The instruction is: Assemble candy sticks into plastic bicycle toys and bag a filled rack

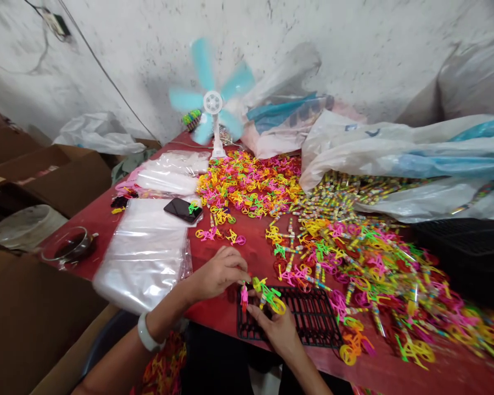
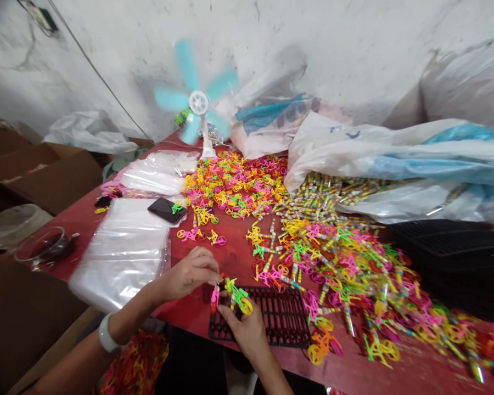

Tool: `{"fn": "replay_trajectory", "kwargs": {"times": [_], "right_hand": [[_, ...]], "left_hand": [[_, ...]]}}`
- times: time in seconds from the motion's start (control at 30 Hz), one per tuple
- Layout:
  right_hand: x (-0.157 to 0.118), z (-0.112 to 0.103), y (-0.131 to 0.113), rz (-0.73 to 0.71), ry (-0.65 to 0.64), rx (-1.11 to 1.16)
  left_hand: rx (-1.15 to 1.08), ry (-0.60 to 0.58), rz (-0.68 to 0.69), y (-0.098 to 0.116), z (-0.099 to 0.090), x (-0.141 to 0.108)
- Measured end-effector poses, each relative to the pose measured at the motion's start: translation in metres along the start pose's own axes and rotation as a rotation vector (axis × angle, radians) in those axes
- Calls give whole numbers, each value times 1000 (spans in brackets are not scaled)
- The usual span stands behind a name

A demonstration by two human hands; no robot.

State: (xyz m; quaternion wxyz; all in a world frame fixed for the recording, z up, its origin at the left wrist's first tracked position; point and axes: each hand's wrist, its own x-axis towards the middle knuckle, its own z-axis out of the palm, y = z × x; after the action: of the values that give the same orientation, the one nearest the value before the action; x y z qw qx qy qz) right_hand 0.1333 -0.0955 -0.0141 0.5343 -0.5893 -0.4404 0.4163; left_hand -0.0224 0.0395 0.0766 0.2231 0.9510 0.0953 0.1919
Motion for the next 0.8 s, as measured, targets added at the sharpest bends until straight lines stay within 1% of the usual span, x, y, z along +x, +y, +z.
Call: {"fn": "replay_trajectory", "kwargs": {"times": [0.1,0.27,0.4,0.6,0.67,0.8], "right_hand": [[1,0,0,-8,-3,2],[0,1,6,-2,-14,-28],[-1,0,8,-6,-27,-58],[-3,-2,2,-180,-108,-147],[-4,-2,2,-225,-119,-165],[-5,0,2,-255,-110,-195]], "left_hand": [[57,63,15,3,5,-6],[88,81,39,3,13,-14],[114,119,33,1,19,-17],[177,148,24,3,23,-21],[191,167,2,6,26,-23],[194,235,-72,12,33,-26]]}}
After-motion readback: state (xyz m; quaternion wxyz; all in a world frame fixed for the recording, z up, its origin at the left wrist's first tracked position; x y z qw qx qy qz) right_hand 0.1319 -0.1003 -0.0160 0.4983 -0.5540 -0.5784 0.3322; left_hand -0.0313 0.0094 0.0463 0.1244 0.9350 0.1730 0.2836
